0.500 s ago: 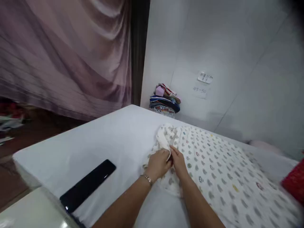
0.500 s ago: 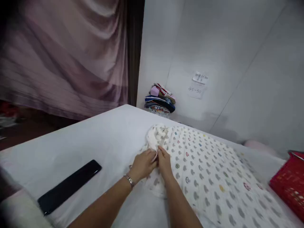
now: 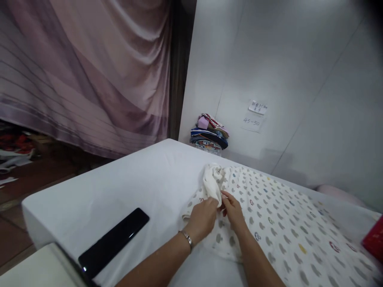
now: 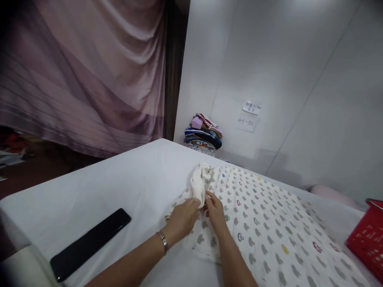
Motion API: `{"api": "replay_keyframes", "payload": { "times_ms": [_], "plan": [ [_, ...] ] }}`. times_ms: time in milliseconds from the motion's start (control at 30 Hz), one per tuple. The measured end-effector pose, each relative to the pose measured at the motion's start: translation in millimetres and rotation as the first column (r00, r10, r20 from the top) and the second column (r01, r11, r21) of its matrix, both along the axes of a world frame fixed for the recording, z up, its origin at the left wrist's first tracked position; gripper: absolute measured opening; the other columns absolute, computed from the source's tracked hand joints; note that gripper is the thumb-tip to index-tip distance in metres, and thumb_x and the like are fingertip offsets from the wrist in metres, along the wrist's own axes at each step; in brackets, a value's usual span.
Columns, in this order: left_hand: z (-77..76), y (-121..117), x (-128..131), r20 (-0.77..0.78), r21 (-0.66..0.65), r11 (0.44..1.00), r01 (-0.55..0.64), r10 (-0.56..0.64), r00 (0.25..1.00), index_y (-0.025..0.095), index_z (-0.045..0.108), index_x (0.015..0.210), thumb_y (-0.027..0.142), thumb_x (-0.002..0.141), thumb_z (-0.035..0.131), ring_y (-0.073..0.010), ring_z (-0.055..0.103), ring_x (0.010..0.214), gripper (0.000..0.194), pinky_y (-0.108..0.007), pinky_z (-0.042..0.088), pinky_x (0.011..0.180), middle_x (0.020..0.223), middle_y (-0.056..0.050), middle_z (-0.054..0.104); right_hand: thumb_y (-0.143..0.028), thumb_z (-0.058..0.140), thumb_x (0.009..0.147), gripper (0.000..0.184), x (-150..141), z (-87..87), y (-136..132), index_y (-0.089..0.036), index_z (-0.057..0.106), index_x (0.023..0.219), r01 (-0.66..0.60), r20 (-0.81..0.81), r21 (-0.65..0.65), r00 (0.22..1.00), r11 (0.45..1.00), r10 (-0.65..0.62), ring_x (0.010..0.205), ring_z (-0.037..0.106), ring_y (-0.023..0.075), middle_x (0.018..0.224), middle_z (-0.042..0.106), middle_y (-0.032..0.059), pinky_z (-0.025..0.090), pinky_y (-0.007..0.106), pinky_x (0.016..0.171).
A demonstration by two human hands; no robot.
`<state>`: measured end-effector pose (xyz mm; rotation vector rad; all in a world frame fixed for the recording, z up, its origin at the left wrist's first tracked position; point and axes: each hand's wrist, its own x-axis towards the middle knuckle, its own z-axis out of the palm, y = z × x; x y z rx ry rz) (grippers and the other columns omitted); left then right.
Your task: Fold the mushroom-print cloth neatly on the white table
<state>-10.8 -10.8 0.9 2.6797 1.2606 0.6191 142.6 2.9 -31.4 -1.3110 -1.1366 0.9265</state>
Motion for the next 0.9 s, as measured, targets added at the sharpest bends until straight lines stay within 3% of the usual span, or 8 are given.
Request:
{"api": "replay_keyframes", "payload": {
  "times_ms": [133, 233, 367, 500, 633, 733, 900],
  "plan": [
    [-24.0, -22, -9, -0.117, -0.009, 0.968, 0.250, -0.249, 0.961, 0.020, 0.047, 0.097, 0.005, 0.075, 0.044, -0.0179, 0.056, 0.082, 0.027, -0.029, 0.042, 0.066, 0.097, -0.003, 0.058, -0.040, 0.058, 0.071, 0.040, 25, 10.3, 13, -0.013, 0.060, 0.100, -0.034, 0.074, -0.036, 0.997, 0.999, 0.037, 0.046, 0.055, 0.0113, 0.064, 0.063, 0.0007, 0.033, 0.018, 0.034],
    [-40.8, -34, -12, -0.142, -0.036, 0.923, 0.383, -0.384, 0.912, 0.021, 0.047, 0.093, 0.008, 0.073, 0.049, -0.0184, 0.056, 0.082, 0.024, -0.030, 0.043, 0.068, 0.094, -0.002, 0.059, -0.034, 0.057, 0.071, 0.032, 39, 29.3, 36, -0.014, 0.061, 0.095, -0.044, 0.178, -0.064, 0.983, 0.997, 0.055, 0.046, 0.056, 0.0107, 0.068, 0.064, 0.0018, 0.034, 0.018, 0.035],
    [-47.5, -36, -9, -0.122, -0.047, 0.912, 0.408, -0.410, 0.904, 0.020, 0.049, 0.088, 0.014, 0.074, 0.053, -0.0193, 0.057, 0.079, 0.016, -0.030, 0.043, 0.066, 0.089, -0.002, 0.059, -0.025, 0.052, 0.076, 0.022, 43, 58.3, 82, -0.014, 0.061, 0.094, 0.048, 0.409, -0.139, 0.913, 0.989, 0.013, 0.054, 0.060, 0.0112, 0.078, 0.067, 0.0055, 0.039, 0.018, 0.039],
    [-59.2, -28, -2, -0.118, -0.048, 0.904, 0.424, -0.427, 0.896, 0.019, 0.051, 0.085, 0.023, 0.076, 0.058, -0.0173, 0.058, 0.074, 0.011, -0.027, 0.040, 0.061, 0.086, -0.002, 0.061, -0.022, 0.050, 0.080, 0.016, 36, 69.1, 132, -0.014, 0.062, 0.087, 0.137, 0.570, -0.167, 0.821, 0.976, -0.017, 0.061, 0.062, 0.0114, 0.083, 0.068, 0.0069, 0.043, 0.018, 0.046],
    [-84.5, -20, 8, -0.124, -0.037, 0.904, 0.425, -0.426, 0.896, 0.019, 0.054, 0.078, 0.025, 0.079, 0.059, -0.0146, 0.057, 0.069, 0.007, -0.023, 0.034, 0.055, 0.080, -0.001, 0.062, -0.023, 0.051, 0.082, 0.016, 28, 66.0, 177, -0.014, 0.065, 0.081, 0.191, 0.759, -0.173, 0.650, 0.966, 0.007, 0.081, 0.063, 0.0178, 0.083, 0.068, 0.0072, 0.046, 0.022, 0.062],
    [-100.5, -16, 15, -0.077, -0.011, 0.891, 0.453, -0.453, 0.888, 0.019, 0.055, 0.074, 0.027, 0.082, 0.058, -0.0133, 0.056, 0.067, 0.012, -0.023, 0.031, 0.052, 0.077, 0.000, 0.063, -0.027, 0.055, 0.084, 0.017, 23, 63.3, 205, -0.015, 0.064, 0.091, 0.234, 0.870, -0.190, 0.489, 0.954, 0.053, 0.101, 0.057, 0.0222, 0.101, 0.065, 0.0091, 0.046, 0.030, 0.079],
    [-115.9, -15, 24, 0.011, -0.108, 0.908, 0.405, -0.406, 0.914, 0.020, 0.060, 0.075, 0.029, 0.086, 0.053, -0.0114, 0.055, 0.062, 0.016, -0.022, 0.031, 0.051, 0.071, 0.001, 0.064, -0.034, 0.054, 0.089, 0.032, 17, 56.5, 238, -0.016, 0.053, 0.116, 0.294, 0.931, -0.298, 0.299, 0.908, 0.209, 0.099, 0.057, 0.0197, 0.117, 0.055, 0.0079, 0.049, 0.041, 0.083]
  ]
}}
